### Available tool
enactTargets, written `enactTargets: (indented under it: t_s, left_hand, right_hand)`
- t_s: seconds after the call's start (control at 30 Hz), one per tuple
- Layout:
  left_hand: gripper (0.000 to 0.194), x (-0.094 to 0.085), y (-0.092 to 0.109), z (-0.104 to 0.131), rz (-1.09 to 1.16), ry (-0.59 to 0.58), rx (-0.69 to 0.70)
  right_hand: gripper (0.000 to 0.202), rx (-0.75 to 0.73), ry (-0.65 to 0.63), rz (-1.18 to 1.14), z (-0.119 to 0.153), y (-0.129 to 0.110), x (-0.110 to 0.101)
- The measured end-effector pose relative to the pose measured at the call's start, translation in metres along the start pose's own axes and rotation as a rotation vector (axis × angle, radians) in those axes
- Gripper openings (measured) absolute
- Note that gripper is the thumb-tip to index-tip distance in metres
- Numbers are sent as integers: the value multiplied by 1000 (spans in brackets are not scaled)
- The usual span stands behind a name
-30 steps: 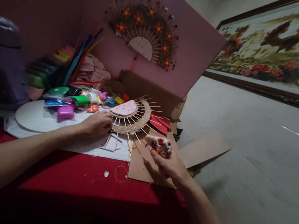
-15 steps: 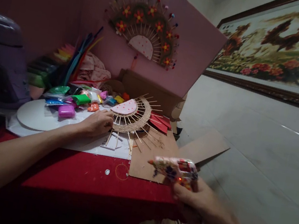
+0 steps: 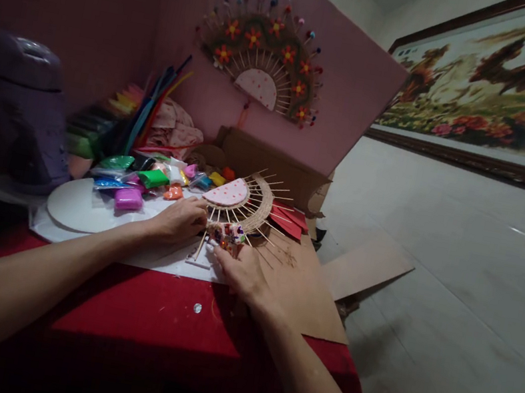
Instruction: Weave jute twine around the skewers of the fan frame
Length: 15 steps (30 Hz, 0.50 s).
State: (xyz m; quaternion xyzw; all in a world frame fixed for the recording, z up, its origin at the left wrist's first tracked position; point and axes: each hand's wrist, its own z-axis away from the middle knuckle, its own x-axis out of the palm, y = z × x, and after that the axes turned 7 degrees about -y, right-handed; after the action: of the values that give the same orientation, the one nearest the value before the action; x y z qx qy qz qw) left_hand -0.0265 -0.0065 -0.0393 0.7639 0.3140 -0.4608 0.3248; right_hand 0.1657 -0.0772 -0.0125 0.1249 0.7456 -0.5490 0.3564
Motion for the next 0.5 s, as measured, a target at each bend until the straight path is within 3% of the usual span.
enactTargets:
  t_s: [0.1,0.5]
  left_hand:
    - [19,-1,1,1,-4,-7,-10]
    - [19,-1,2,1,3,6,4]
  right_hand:
    - [18,-63,25,69,0,-3,1]
    - [17,-88,62,292,8,-28,-9]
